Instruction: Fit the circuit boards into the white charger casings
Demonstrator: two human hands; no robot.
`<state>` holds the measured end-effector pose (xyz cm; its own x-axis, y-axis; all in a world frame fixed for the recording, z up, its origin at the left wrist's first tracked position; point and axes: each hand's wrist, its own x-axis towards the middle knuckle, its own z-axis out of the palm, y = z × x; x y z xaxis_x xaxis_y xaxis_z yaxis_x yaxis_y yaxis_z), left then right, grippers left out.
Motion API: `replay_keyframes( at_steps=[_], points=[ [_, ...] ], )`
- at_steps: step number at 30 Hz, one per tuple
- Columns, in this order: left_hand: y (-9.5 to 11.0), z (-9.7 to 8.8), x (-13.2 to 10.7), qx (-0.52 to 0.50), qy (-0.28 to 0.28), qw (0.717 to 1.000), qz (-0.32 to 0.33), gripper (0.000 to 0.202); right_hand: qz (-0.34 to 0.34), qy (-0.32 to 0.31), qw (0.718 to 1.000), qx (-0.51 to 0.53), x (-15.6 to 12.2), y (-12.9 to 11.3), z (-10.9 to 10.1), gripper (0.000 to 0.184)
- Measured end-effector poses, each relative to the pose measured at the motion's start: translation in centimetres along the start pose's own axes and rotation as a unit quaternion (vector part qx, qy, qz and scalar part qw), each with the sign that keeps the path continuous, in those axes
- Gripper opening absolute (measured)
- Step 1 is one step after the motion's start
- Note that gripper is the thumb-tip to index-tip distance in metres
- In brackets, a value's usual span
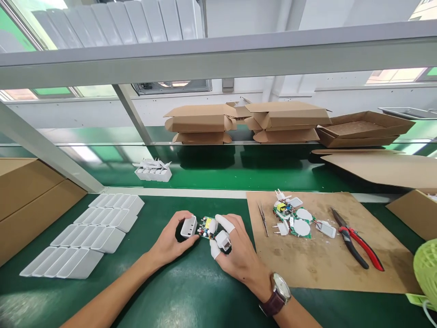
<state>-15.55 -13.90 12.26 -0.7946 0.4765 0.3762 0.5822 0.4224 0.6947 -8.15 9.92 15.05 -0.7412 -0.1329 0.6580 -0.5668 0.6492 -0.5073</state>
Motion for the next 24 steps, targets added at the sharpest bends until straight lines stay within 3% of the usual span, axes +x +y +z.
replay_keyframes(
  at_steps=[3, 8, 24],
  points=[
    [0.2, 0.2, -0.4, 0.002, -0.013, 0.999, 0.032, 0.057, -0.017, 0.009, 1.0, 0.01, -0.1, -1.0, -0.2, 0.067],
    [0.3, 0.4, -0.9, 0.023, -0.005, 0.994, 0.109, 0.076, -0.064, -0.035, 0.997, -0.001, -0.6, -1.5, 0.0, 0.076],
    [0.7, 0.3, -0.8, 0.061, 0.016, 0.978, 0.199, 0.076, -0.091, -0.028, 0.995, -0.023, -1.2, -1.1, 0.7, 0.072]
  ],
)
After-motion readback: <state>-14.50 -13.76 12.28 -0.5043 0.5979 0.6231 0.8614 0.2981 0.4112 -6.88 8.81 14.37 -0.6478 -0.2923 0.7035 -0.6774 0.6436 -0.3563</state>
